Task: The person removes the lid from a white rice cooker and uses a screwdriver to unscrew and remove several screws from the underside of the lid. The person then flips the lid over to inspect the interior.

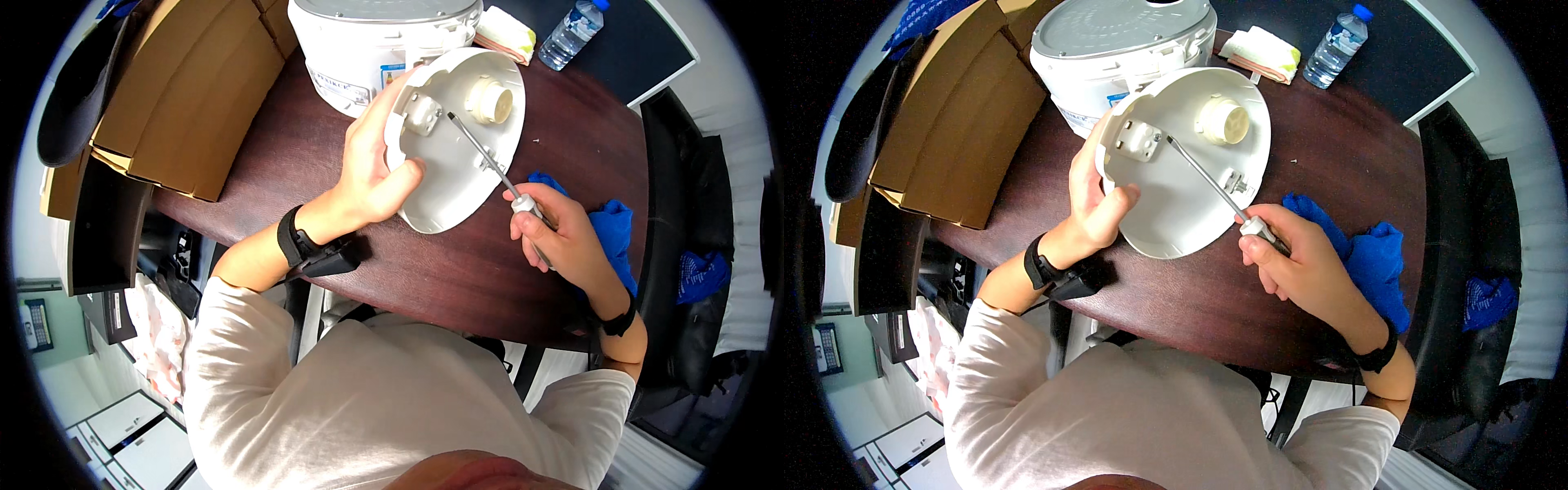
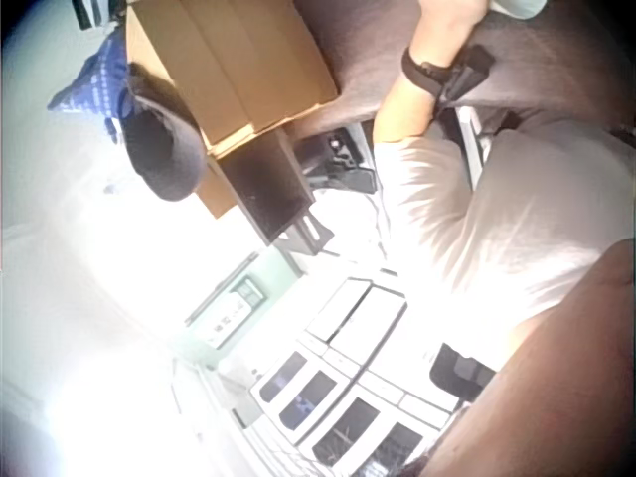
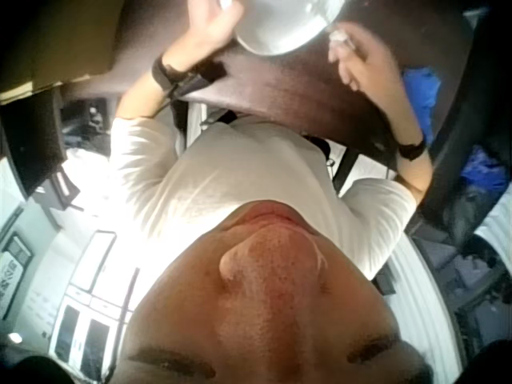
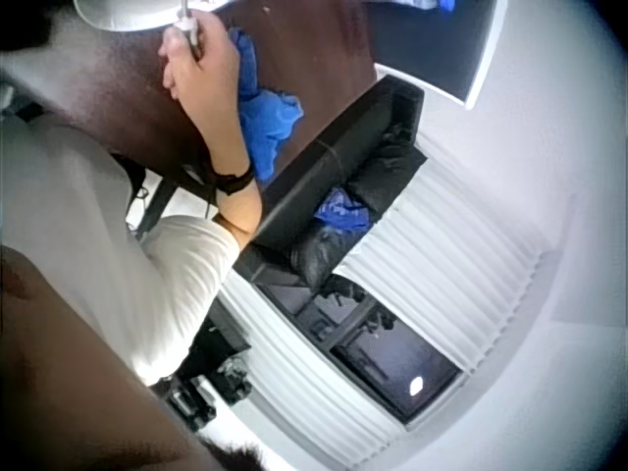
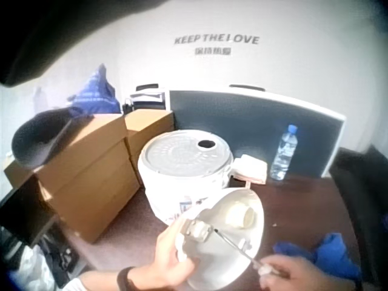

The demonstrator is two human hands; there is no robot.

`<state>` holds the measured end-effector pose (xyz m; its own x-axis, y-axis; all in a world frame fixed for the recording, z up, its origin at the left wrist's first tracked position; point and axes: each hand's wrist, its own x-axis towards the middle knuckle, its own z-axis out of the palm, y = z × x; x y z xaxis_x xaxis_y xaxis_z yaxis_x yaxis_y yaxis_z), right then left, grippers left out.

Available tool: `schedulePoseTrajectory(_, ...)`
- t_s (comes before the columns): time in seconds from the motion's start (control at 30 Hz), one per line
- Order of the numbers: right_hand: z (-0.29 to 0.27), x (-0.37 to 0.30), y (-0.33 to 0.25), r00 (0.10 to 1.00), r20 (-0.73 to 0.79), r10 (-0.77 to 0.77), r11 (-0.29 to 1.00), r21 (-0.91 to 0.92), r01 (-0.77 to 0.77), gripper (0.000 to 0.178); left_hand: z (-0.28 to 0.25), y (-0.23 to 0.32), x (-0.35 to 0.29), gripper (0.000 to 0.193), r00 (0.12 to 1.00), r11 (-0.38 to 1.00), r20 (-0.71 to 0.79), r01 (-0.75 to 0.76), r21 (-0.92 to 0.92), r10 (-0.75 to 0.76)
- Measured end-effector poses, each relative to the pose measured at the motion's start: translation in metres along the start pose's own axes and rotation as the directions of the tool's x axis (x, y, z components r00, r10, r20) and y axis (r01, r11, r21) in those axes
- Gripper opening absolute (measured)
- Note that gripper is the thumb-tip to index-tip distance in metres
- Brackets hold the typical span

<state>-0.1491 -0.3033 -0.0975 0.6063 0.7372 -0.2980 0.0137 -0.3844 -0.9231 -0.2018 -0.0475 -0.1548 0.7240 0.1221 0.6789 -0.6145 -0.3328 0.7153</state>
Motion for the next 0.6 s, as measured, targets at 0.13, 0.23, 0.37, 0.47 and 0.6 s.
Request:
schedulePoseTrajectory(0.13,0.003,0.001,0.001,0.999,0.042,-0.006,0.999,0.043,0.004,0.029,-0.001,0.0,0.0,0.076,1.0,0.999,0.0,-0.028,0.036,0.028)
schedulePoseTrajectory(0.23,0.005,0.001,-0.001,0.998,0.068,-0.01,0.998,0.065,0.006,0.03,-0.001,0.0,0.0,0.076,1.0,0.999,0.004,-0.031,0.044,0.031)
schedulePoseTrajectory(0.37,0.007,0.002,0.0,0.996,0.092,-0.017,0.995,0.101,0.008,0.031,-0.002,0.0,0.0,0.076,0.999,0.998,0.011,-0.035,0.052,0.034)
schedulePoseTrajectory(0.47,0.009,-0.001,-0.011,0.992,0.104,0.067,0.992,0.101,-0.078,0.031,-0.002,0.001,0.001,0.076,0.998,0.993,0.015,-0.069,0.092,0.068)
schedulePoseTrajectory(0.6,0.014,-0.008,-0.029,0.986,0.094,0.135,0.99,0.016,-0.137,0.03,-0.003,0.001,0.001,0.077,0.994,0.983,0.023,-0.112,0.142,0.11)
